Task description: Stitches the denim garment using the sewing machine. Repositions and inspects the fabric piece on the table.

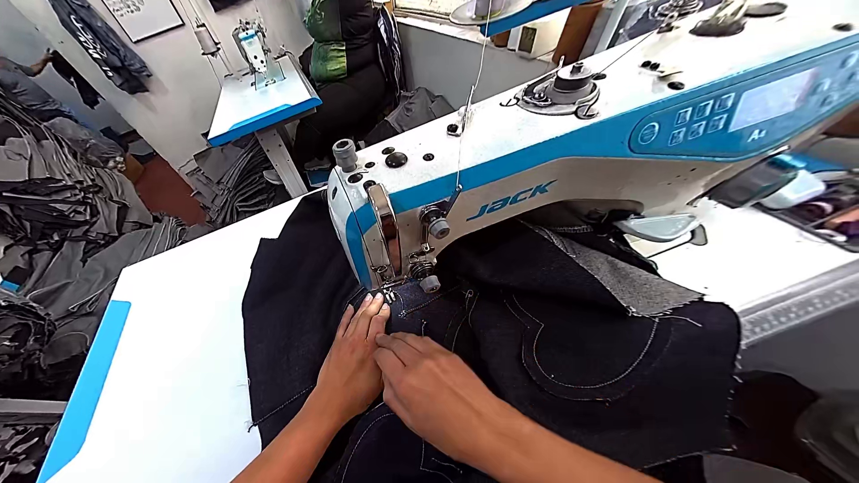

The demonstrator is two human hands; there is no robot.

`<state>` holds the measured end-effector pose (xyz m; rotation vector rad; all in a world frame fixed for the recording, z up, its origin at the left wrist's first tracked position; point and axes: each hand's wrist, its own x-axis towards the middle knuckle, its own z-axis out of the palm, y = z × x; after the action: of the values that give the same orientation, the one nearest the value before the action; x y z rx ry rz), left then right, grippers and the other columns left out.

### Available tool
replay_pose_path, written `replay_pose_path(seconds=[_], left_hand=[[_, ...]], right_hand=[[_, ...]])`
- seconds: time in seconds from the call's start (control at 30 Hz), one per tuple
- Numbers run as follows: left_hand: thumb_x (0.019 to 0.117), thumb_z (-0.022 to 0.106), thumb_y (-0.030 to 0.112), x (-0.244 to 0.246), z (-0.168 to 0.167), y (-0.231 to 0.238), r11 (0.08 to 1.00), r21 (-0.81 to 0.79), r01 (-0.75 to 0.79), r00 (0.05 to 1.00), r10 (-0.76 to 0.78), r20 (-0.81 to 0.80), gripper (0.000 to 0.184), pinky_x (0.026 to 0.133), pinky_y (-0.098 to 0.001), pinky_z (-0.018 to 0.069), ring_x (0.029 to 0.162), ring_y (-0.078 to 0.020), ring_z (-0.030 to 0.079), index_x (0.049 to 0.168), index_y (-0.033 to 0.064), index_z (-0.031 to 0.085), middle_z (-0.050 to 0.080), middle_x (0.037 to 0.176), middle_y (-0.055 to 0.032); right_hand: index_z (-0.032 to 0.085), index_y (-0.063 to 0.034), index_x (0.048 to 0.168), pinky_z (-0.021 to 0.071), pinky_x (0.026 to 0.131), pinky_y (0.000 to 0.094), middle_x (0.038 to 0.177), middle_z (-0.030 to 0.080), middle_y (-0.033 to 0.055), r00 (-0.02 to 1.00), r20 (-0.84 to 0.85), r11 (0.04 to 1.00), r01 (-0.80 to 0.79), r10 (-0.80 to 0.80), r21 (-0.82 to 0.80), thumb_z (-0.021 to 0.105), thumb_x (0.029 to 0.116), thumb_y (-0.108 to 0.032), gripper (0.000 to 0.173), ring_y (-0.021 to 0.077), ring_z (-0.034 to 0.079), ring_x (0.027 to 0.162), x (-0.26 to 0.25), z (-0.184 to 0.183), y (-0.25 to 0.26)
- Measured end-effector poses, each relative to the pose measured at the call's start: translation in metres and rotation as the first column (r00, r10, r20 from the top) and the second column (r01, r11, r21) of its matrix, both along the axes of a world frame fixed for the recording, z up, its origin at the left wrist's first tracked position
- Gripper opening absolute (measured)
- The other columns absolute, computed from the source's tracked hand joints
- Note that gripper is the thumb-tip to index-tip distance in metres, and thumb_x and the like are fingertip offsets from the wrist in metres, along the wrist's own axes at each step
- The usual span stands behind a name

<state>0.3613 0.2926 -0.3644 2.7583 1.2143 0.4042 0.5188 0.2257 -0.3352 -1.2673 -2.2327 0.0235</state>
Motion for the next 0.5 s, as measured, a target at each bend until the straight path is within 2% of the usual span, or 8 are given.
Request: replay_pose_path(seconds=[0.1, 0.23, 0.3, 0.4, 0.5], left_hand=[[0.104, 0.042, 0.03, -0.011, 0.0, 0.011, 0.996, 0.004, 0.09, 0.996, -0.09, 0.019, 0.051, 0.122, -0.0538, 0.0283, 0.151, -0.0259, 0.037, 0.144, 0.0003, 0.054, 0.048, 0.156, -0.0136], [0.1072, 0.036, 0.047, -0.031, 0.013, 0.036, 0.952, 0.052, 0.302, 0.945, -0.291, -0.149, 0.061, 0.119, -0.0481, 0.0347, 0.148, -0.0245, 0.041, 0.146, 0.0046, 0.053, 0.049, 0.156, -0.0121], [0.1075, 0.032, 0.049, -0.039, 0.011, 0.046, 0.914, 0.062, 0.401, 0.904, -0.383, -0.189, 0.064, 0.121, -0.0478, 0.0297, 0.151, -0.0249, 0.037, 0.15, 0.0042, 0.048, 0.044, 0.159, -0.0139], [0.1078, 0.028, 0.052, -0.045, 0.006, 0.049, 0.902, 0.015, 0.432, 0.889, -0.424, -0.173, 0.069, 0.126, -0.0507, 0.0189, 0.156, -0.0256, 0.026, 0.155, 0.0025, 0.04, 0.035, 0.164, -0.0152], [0.1081, 0.027, 0.051, -0.044, 0.005, 0.046, 0.911, -0.004, 0.412, 0.897, -0.406, -0.175, 0.07, 0.127, -0.0506, 0.0168, 0.156, -0.0249, 0.024, 0.157, 0.0013, 0.037, 0.032, 0.166, -0.0154]], right_hand=[[0.072, -0.0034, 0.107, 0.0596, 0.089, 0.0354, 0.108, 0.075, 0.0122, 0.993, 0.058, 0.987, 0.09, -0.099, 0.131, 0.059, 0.0941, -0.014, 0.021, 0.0256, 0.074, 0.105, -0.003, -0.023, -0.004], [0.068, -0.002, 0.127, 0.0538, 0.102, 0.0381, 0.126, 0.071, 0.0133, 0.988, 0.111, 0.986, 0.093, -0.108, 0.14, 0.051, 0.1026, -0.024, 0.037, 0.0267, 0.068, 0.12, 0.008, -0.049, -0.015], [0.068, -0.0018, 0.128, 0.0516, 0.105, 0.0379, 0.131, 0.07, 0.013, 0.987, 0.126, 0.985, 0.084, -0.103, 0.154, 0.047, 0.1049, -0.025, 0.039, 0.0265, 0.066, 0.124, 0.01, -0.055, -0.017], [0.069, -0.0019, 0.127, 0.0514, 0.106, 0.0378, 0.131, 0.07, 0.0119, 0.985, 0.134, 0.984, 0.084, -0.106, 0.159, 0.046, 0.1046, -0.024, 0.039, 0.0263, 0.066, 0.124, 0.01, -0.055, -0.017], [0.07, -0.0021, 0.126, 0.0517, 0.105, 0.0382, 0.13, 0.071, 0.0112, 0.984, 0.137, 0.984, 0.091, -0.112, 0.155, 0.046, 0.1048, -0.024, 0.039, 0.0263, 0.066, 0.123, 0.009, -0.054, -0.017]])
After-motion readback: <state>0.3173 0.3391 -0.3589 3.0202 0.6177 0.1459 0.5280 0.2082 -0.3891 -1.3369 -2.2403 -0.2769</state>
